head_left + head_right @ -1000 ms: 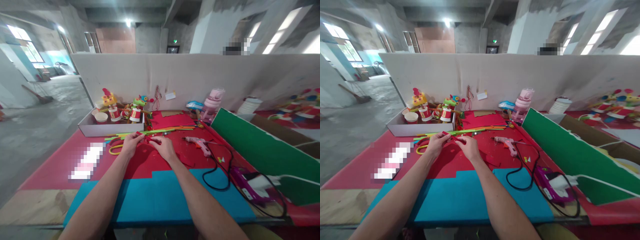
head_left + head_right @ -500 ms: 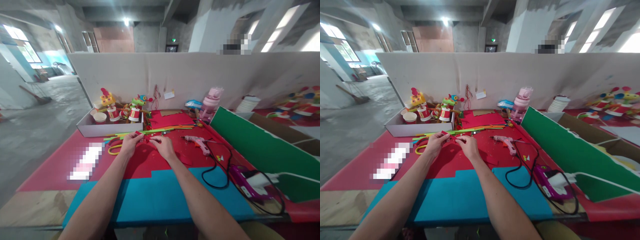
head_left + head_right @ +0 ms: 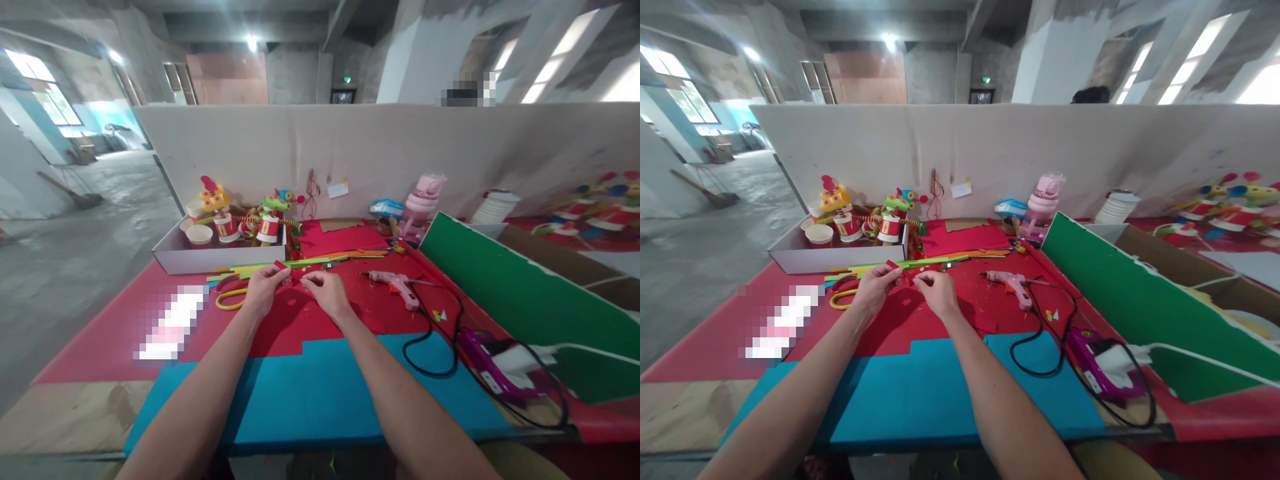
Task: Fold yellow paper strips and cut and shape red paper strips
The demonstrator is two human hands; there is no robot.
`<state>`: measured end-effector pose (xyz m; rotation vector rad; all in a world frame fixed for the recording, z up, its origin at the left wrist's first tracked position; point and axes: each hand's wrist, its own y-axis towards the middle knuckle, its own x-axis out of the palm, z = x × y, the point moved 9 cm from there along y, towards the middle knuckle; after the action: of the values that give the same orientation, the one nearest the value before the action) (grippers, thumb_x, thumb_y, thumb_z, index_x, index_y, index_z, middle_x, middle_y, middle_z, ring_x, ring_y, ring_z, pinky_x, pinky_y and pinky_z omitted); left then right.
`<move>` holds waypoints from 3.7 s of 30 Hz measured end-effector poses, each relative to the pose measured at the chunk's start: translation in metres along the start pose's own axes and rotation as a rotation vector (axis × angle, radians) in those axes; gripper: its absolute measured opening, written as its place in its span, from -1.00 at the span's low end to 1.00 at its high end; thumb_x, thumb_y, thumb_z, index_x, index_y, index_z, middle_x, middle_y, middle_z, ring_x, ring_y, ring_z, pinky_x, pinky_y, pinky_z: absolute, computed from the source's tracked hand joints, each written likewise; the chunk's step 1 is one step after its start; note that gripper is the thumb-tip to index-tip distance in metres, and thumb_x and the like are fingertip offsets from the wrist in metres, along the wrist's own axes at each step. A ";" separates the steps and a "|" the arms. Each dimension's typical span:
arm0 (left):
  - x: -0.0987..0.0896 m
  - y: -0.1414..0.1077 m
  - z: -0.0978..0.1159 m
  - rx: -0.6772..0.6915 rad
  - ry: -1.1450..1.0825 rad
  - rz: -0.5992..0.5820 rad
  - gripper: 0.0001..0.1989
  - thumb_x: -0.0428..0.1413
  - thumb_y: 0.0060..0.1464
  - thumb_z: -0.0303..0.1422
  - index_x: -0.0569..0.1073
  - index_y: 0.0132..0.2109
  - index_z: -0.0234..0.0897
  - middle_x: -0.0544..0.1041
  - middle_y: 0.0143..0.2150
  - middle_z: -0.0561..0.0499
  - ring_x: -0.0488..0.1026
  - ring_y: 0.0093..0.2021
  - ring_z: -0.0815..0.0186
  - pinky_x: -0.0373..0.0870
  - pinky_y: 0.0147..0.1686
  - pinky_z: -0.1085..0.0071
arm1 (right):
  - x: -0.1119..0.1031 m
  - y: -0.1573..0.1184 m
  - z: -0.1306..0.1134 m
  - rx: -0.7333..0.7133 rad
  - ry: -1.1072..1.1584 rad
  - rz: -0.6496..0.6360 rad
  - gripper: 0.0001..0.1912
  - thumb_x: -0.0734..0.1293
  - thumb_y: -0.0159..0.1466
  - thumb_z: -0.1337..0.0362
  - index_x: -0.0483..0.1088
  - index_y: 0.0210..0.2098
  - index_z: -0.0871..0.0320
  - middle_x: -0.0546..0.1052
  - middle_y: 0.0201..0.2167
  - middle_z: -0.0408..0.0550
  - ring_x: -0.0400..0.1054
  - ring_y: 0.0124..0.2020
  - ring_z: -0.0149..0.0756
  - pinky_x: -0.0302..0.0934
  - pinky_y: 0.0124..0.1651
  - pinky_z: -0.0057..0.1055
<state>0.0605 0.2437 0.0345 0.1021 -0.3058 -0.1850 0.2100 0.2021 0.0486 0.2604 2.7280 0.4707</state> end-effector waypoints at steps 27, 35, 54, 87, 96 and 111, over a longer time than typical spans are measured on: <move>-0.055 0.016 0.015 0.010 -0.070 0.183 -0.63 0.41 -0.42 -0.22 0.53 -0.46 -0.38 0.40 -0.62 0.09 0.28 -0.60 0.49 0.16 -0.59 0.54 | 0.005 -0.003 0.025 0.239 0.228 -0.117 -0.79 0.38 0.06 0.18 0.52 -0.44 0.22 0.53 -0.58 -0.08 0.39 -0.53 -0.38 0.22 -0.43 -0.47; 0.013 -0.003 -0.010 -0.073 0.120 -0.176 -0.72 0.37 -0.26 -0.24 0.53 -0.52 -0.39 0.44 -0.61 0.05 0.29 -0.56 0.48 0.19 -0.49 0.51 | 0.010 -0.001 0.014 0.151 0.270 -0.137 -0.75 0.38 0.05 0.13 0.51 -0.46 0.22 0.51 -0.59 -0.13 0.37 -0.51 -0.37 0.25 -0.31 -0.42; -0.010 0.003 -0.007 -0.022 0.082 0.073 -0.68 0.38 -0.34 -0.27 0.42 -0.65 -0.35 0.41 -0.70 0.05 0.27 -0.65 0.46 0.17 -0.55 0.46 | 0.009 -0.001 0.006 0.030 0.068 -0.160 -0.75 0.40 0.10 0.16 0.56 -0.30 0.19 0.62 -0.34 -0.01 0.48 -0.30 -0.21 0.31 -0.20 -0.32; -0.029 0.009 0.012 0.053 -0.082 0.114 -0.71 0.38 -0.33 -0.30 0.44 -0.59 -0.36 0.43 -0.65 0.07 0.32 -0.58 0.47 0.25 -0.49 0.48 | -0.010 0.000 -0.018 -0.115 -0.144 -0.101 -0.88 0.36 0.11 0.25 0.38 -0.50 0.15 0.46 -0.54 -0.16 0.30 -0.47 -0.38 0.13 -0.36 -0.47; -0.036 0.009 0.016 0.034 -0.104 0.143 -0.69 0.40 -0.37 -0.30 0.43 -0.60 -0.36 0.42 -0.65 0.08 0.32 -0.59 0.48 0.24 -0.53 0.50 | -0.012 -0.001 0.001 0.005 -0.110 -0.325 -0.75 0.40 0.06 0.15 0.30 -0.54 0.15 0.41 -0.58 -0.19 0.27 -0.49 -0.38 0.12 -0.40 -0.46; -0.006 0.001 0.005 0.042 -0.050 0.062 -0.72 0.38 -0.32 -0.29 0.44 -0.62 -0.35 0.45 -0.66 0.04 0.33 -0.59 0.45 0.27 -0.49 0.48 | -0.001 0.000 -0.004 0.069 0.035 -0.186 -0.82 0.37 0.12 0.21 0.50 -0.36 0.21 0.54 -0.50 -0.11 0.37 -0.45 -0.34 0.22 -0.31 -0.42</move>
<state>0.0530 0.2455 0.0378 0.1298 -0.3623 -0.1197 0.2091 0.2008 0.0526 0.0146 2.7720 0.3335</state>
